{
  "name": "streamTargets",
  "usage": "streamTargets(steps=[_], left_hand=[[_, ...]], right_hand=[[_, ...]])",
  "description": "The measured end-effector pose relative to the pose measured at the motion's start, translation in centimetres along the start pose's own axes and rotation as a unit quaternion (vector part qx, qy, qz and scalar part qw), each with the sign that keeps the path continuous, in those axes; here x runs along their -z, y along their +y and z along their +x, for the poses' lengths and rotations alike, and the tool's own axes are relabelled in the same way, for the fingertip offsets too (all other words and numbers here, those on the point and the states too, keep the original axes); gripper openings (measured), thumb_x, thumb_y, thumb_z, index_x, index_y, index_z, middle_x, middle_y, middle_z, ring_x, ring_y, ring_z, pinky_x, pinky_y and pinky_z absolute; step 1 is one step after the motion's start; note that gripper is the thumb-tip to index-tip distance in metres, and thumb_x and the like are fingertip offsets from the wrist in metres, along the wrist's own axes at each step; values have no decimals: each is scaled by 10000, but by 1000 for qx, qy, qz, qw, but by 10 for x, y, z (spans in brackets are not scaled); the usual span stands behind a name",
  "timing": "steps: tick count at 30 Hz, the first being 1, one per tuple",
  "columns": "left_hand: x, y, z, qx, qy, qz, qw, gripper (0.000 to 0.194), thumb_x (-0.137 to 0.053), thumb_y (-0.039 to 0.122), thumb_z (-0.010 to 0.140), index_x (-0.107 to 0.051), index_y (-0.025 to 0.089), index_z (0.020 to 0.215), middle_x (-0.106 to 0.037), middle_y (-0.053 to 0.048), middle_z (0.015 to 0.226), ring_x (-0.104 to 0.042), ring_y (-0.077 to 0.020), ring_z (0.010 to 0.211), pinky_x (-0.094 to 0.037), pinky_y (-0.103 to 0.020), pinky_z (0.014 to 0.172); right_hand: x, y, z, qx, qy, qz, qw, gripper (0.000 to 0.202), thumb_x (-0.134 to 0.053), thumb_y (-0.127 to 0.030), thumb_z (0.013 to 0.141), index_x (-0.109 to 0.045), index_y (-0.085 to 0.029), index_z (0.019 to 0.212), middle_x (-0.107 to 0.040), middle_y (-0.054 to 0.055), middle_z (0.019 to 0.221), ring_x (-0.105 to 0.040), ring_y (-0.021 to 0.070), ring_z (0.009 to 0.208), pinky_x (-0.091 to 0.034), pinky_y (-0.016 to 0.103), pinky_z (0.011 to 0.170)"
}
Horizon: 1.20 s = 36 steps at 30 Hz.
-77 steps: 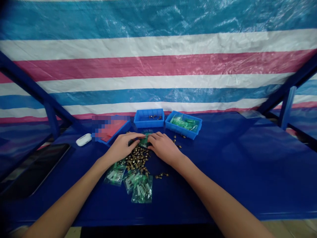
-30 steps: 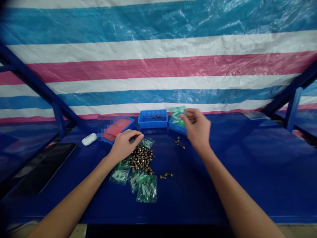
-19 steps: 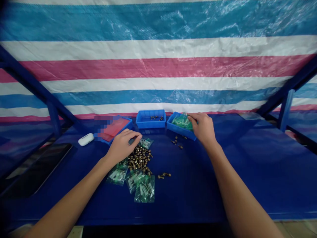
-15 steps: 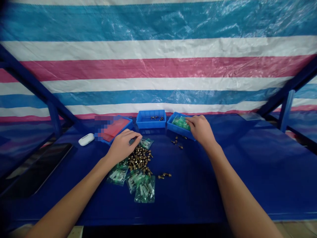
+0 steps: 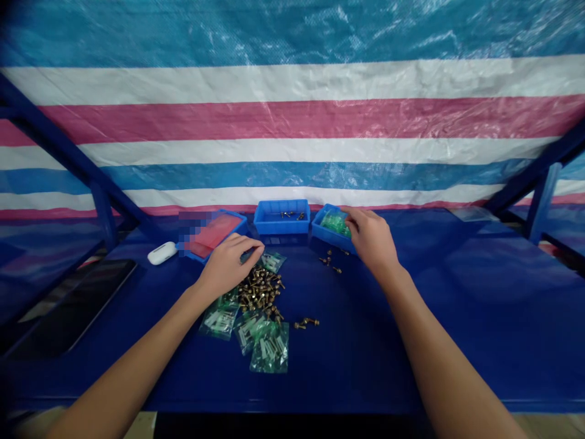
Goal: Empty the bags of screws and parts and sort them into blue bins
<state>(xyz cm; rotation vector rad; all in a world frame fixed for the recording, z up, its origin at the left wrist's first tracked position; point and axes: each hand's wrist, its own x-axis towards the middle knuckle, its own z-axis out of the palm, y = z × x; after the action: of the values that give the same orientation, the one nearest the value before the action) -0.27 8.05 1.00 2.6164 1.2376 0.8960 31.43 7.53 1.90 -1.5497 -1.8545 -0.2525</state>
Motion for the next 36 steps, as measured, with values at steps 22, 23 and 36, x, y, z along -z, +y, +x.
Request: streamTargets(steps=[22, 23, 36], left_hand=[[-11, -6, -2, 72, -83, -141, 984, 626, -697, 249, 789, -459, 316, 1364, -632, -54, 1164, -593, -233, 1031, -428, -408, 905], [-10, -5, -1, 72, -81, -154, 982, 618, -694, 247, 792, -463, 313, 1361, -641, -49, 1143, -603, -224, 1017, -436, -398, 904], [-9, 3, 1, 93, -39, -151, 983, 152, -657, 376, 827, -696, 230, 841, -698, -7, 826, -624, -187, 791, -456, -299, 720]], right_hand=[[-53, -106, -36, 72, -184, 149, 969, 137, -592, -313, 897, -636, -194, 950, -620, 87, 988, -541, 249, 921, -454, 408, 834], [-52, -106, -35, 52, -185, 180, 965, 100, -600, -296, 892, -624, -201, 914, -631, 66, 938, -549, 230, 888, -454, 380, 808], [-40, -103, -27, -43, -171, 358, 917, 116, -586, -282, 889, -649, -220, 965, -704, 21, 921, -628, 170, 813, -461, 293, 709]])
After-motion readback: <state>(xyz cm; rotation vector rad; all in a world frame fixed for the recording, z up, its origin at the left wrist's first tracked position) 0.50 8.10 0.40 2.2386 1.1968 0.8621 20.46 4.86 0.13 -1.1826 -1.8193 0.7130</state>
